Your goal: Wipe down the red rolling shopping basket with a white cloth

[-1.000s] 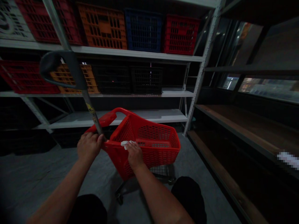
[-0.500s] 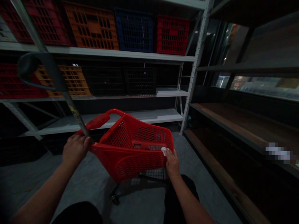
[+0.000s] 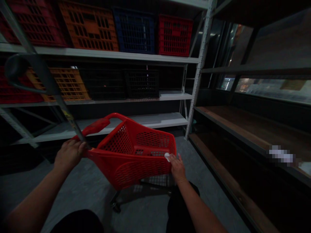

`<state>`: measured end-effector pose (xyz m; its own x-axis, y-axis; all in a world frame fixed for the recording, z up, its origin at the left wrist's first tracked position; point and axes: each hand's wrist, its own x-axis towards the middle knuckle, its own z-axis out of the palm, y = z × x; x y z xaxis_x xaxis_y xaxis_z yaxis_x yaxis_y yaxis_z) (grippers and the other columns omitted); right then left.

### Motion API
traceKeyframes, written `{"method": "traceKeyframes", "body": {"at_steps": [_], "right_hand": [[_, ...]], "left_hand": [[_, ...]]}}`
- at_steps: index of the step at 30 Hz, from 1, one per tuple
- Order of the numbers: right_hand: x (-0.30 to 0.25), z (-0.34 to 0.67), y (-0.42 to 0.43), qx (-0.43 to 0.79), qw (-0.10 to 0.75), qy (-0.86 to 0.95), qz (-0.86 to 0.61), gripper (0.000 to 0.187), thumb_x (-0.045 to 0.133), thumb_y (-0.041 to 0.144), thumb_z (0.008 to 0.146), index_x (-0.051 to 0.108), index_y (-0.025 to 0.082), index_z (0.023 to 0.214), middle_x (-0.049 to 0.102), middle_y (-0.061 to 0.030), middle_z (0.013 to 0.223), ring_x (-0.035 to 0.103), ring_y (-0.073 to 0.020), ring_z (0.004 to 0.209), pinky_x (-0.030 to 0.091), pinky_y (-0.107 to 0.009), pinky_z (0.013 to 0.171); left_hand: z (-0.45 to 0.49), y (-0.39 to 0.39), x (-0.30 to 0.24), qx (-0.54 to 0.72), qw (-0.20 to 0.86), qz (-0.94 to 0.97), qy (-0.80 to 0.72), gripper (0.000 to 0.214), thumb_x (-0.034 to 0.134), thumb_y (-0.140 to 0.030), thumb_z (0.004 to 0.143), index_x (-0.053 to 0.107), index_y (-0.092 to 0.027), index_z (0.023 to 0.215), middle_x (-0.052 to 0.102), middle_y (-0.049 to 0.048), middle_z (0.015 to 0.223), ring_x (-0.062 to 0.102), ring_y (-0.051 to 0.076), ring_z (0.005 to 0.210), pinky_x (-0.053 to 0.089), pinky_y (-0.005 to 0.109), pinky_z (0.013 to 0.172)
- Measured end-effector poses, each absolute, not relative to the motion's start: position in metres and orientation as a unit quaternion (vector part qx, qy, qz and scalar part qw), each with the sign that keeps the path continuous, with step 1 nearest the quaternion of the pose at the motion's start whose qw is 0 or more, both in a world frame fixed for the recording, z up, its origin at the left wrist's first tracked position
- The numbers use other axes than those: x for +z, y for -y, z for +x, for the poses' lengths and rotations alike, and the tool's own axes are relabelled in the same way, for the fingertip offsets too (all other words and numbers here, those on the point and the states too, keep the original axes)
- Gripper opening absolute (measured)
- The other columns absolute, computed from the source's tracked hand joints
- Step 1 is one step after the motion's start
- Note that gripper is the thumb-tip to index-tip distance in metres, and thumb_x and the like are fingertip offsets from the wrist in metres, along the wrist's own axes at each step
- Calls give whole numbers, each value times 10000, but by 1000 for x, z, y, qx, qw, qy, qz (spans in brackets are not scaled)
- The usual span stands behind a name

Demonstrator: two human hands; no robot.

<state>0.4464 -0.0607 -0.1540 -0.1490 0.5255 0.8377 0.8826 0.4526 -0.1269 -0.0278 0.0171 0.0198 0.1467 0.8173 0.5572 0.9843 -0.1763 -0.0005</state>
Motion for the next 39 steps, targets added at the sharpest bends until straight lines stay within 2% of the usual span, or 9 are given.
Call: {"method": "traceKeyframes", "body": {"at_steps": [3, 7, 12, 17, 22, 27, 31, 36, 39], "right_hand": [[-162, 474, 64, -204, 435, 711, -513, 407, 350, 54, 789, 569, 202, 1099, 638, -56, 1054, 539, -166, 1062, 272, -457, 1019], [-159, 436, 59, -173, 465, 710, -500, 410, 337, 66, 800, 564, 193, 1117, 614, -72, 1096, 529, -170, 1075, 394, -427, 945], [-155, 377, 56, -129, 503, 738, -431, 399, 350, 81, 822, 558, 226, 1129, 611, -54, 1102, 530, -160, 1068, 440, -395, 909], [-149, 396, 62, -92, 458, 803, -370, 330, 396, 135, 838, 584, 247, 1084, 646, -45, 1014, 582, -158, 948, 482, -341, 823], [-131, 427, 68, -91, 518, 693, -494, 284, 403, 126, 822, 627, 198, 980, 629, -76, 922, 580, -177, 870, 484, -342, 778], [-131, 378, 75, 25, 556, 642, -527, 202, 476, 182, 797, 672, 203, 837, 581, -47, 780, 579, -151, 721, 499, -253, 646], [-139, 346, 78, 51, 573, 619, -535, 168, 533, 220, 774, 690, 218, 835, 590, -48, 816, 592, -160, 755, 502, -269, 687], [-142, 364, 72, 73, 591, 625, -505, 178, 522, 246, 790, 697, 214, 803, 638, -77, 951, 613, -189, 858, 506, -313, 745], [-140, 388, 58, 82, 579, 633, -507, 198, 502, 254, 800, 695, 213, 782, 670, -70, 888, 630, -188, 823, 511, -326, 733]], "left_hand": [[-27, -17, 23, -265, 229, -691, 633, 396, 271, -434, 829, 521, -142, 925, 511, 96, 999, 423, 268, 1051, 338, 401, 891], [12, 3, 15, -429, 277, -579, 635, 466, 394, -415, 793, 368, -139, 1168, 359, 130, 1275, 302, 314, 1203, 271, 468, 965], [117, 27, -25, -360, 170, -765, 506, 252, 422, -341, 795, 519, -198, 978, 478, 99, 1174, 410, 231, 1130, 311, 408, 967], [189, 34, -66, -248, 88, -854, 448, 330, 358, -410, 832, 538, -200, 1012, 572, 76, 1082, 464, 210, 1066, 248, 431, 999], [188, 32, -77, -199, 94, -867, 447, 367, 334, -472, 830, 592, -213, 858, 623, 44, 901, 514, 198, 918, 199, 466, 990], [185, 24, -78, -192, 103, -860, 461, 411, 353, -517, 807, 602, -192, 828, 626, 62, 869, 514, 209, 901, 210, 456, 974], [188, 22, -82, -198, 100, -856, 467, 409, 357, -508, 810, 600, -183, 861, 624, 72, 891, 509, 218, 926, 210, 459, 970], [193, 21, -86, -210, 96, -854, 465, 422, 335, -509, 817, 598, -183, 865, 623, 71, 900, 504, 218, 924, 208, 467, 968], [197, 22, -87, -220, 91, -851, 469, 408, 346, -512, 811, 598, -194, 848, 623, 67, 902, 499, 218, 928, 199, 477, 972]]}}
